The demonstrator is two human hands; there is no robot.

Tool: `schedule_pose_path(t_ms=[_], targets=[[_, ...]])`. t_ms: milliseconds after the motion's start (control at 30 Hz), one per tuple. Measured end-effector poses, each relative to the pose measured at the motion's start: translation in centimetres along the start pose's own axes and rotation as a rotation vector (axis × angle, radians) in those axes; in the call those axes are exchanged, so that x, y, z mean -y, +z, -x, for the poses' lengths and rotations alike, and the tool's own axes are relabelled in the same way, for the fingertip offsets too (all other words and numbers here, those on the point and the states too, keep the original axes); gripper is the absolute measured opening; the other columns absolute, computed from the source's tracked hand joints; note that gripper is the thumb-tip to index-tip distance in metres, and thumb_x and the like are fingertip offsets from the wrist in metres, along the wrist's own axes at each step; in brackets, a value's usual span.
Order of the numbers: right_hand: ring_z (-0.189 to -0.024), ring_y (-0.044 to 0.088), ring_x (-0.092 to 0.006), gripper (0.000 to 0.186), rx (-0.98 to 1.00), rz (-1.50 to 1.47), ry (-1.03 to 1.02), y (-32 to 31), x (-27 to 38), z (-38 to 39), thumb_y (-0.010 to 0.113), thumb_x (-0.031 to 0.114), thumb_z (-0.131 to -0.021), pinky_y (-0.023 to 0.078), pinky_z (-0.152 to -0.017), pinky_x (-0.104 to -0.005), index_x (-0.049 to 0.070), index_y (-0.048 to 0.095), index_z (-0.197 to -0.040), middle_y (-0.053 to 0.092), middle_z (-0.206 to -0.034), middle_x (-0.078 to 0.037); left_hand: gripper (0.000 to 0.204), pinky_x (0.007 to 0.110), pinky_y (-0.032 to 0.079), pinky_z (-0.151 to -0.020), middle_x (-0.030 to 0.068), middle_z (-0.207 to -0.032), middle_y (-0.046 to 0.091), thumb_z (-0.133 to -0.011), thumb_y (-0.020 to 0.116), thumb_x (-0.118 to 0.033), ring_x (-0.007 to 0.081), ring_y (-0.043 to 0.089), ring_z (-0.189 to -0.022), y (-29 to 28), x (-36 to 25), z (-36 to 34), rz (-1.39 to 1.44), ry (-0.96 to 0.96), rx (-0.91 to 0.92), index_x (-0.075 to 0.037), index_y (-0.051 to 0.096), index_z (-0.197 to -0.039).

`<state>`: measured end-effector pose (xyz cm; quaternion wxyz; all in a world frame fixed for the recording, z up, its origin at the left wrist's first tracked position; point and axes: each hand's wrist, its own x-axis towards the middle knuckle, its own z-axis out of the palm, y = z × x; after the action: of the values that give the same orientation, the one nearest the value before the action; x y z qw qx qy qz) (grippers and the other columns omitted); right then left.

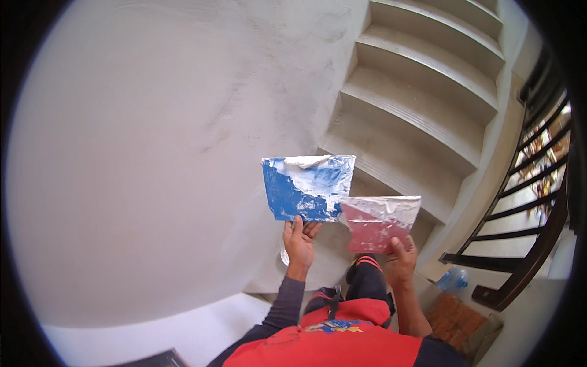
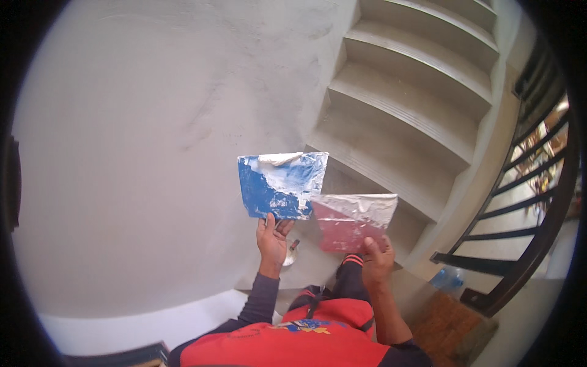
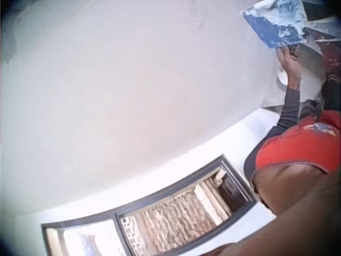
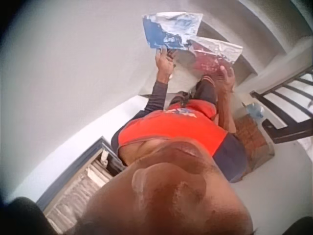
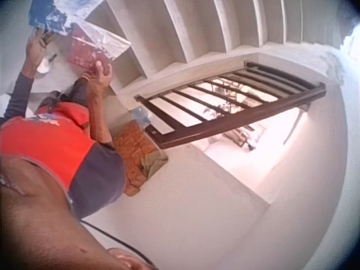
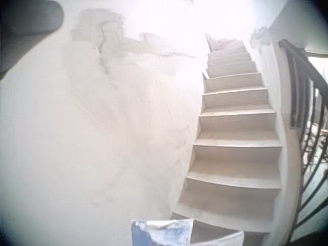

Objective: The person applies white plaster to a curved wall adjacent to a spiral staircase using a trowel and a hawk. They repeatedly scoop plaster from a container, transfer it to the hawk, and spread it onto the wall surface in smooth strokes.

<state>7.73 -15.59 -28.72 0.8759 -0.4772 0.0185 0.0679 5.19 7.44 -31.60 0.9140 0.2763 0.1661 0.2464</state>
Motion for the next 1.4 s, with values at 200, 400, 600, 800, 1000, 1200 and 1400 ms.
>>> schedule_pose_path(t_ms=[200, 400, 600, 800, 1000, 1200, 1400], targets=[[-0.107, 0.056, -0.0204, 0.031, -0.115, -0.422, -0.063, -2.0, 8.8, -4.3, 0.05, 0.025, -0.096, 0.048, -0.089, -0.0373, 0.006, 0.05, -0.121, 0.057, -0.117, -0.007, 0.032, 0.035, 0.056, -0.079, 0.0096, -0.104, 0.061, -0.098, 0.046, -0.02, 0.0196, 0.065, -0.084, 2.3, -0.5, 0.7, -0.165, -0.053, -0.045, -0.006, 0.041, -0.127], [-0.097, 0.059, -0.0155, 0.026, -0.154, -0.035, -0.112, -4.2, 13.1, -6.8, 0.053, 0.015, -0.094, 0.049, -0.084, -0.0307, 0.002, 0.051, -0.117, 0.059, -0.109, -0.006, 0.032, 0.038, 0.055, -0.082, 0.0096, -0.11, 0.058, -0.098, 0.046, -0.019, 0.0214, 0.063, -0.09, 6.7, -1.5, 2.4, -0.196, -0.076, -0.073, -0.005, 0.042, -0.126], [-0.082, 0.059, -0.0094, 0.02, -0.205, 0.183, -0.207, -1.6, 14.5, -6.2, 0.06, 0.011, -0.089, 0.047, -0.072, -0.0244, 0.003, 0.057, -0.108, 0.062, -0.095, -0.003, 0.03, 0.035, 0.057, -0.074, 0.0097, -0.106, 0.06, -0.098, 0.044, -0.015, 0.0192, 0.065, -0.084, 7.4, -2.5, 2.1, -0.221, -0.044, -0.065, -0.005, 0.042, -0.126], [-0.075, 0.063, -0.0203, 0.016, 0.257, 1.042, -0.632, 1.9, 17.7, -6.8, 0.057, 0.003, -0.086, 0.048, -0.068, -0.0292, 0.001, 0.062, -0.101, 0.066, -0.088, -0.009, 0.028, 0.034, 0.058, -0.071, 0.0084, -0.102, 0.062, -0.098, 0.043, -0.015, 0.0191, 0.066, -0.081, 8.0, -3.2, 1.9, -0.273, 0.019, 0.017, -0.003, 0.043, -0.124], [-0.084, 0.064, -0.0292, 0.019, 0.528, 1.457, -0.826, 8.2, 19.5, -6.1, 0.057, 0.001, -0.082, 0.051, -0.067, -0.0366, 0.004, 0.062, -0.1, 0.066, -0.095, -0.011, 0.027, 0.033, 0.058, -0.07, 0.0095, -0.102, 0.062, -0.097, 0.042, -0.013, 0.0181, 0.066, -0.081, 7.7, -3.9, 1.9, -0.276, 0.034, 0.048, -0.002, 0.043, -0.122], [-0.087, 0.065, -0.0268, 0.024, 0.63, 1.646, -0.985, 10.1, 17.8, -7.8, 0.057, -0.001, -0.075, 0.052, -0.068, -0.0364, 0.006, 0.061, -0.097, 0.066, -0.096, -0.01, 0.029, 0.032, 0.058, -0.07, 0.0107, -0.104, 0.062, -0.096, 0.043, -0.014, 0.0177, 0.066, -0.083, 7.5, -4.3, 1.3, -0.281, 0.034, 0.11, -0.001, 0.044, -0.122], [-0.086, 0.065, -0.0265, 0.023, 0.61, 1.657, -1.036, 11.2, 16.1, -8.5, 0.06, -0.001, -0.074, 0.053, -0.069, -0.0355, 0.005, 0.062, -0.096, 0.067, -0.095, -0.01, 0.029, 0.029, 0.058, -0.069, 0.0085, -0.098, 0.063, -0.097, 0.041, -0.013, 0.015, 0.066, -0.077, 7.2, -5.0, 1.0, -0.336, 0.009, 0.098, -0.001, 0.042, -0.124]])
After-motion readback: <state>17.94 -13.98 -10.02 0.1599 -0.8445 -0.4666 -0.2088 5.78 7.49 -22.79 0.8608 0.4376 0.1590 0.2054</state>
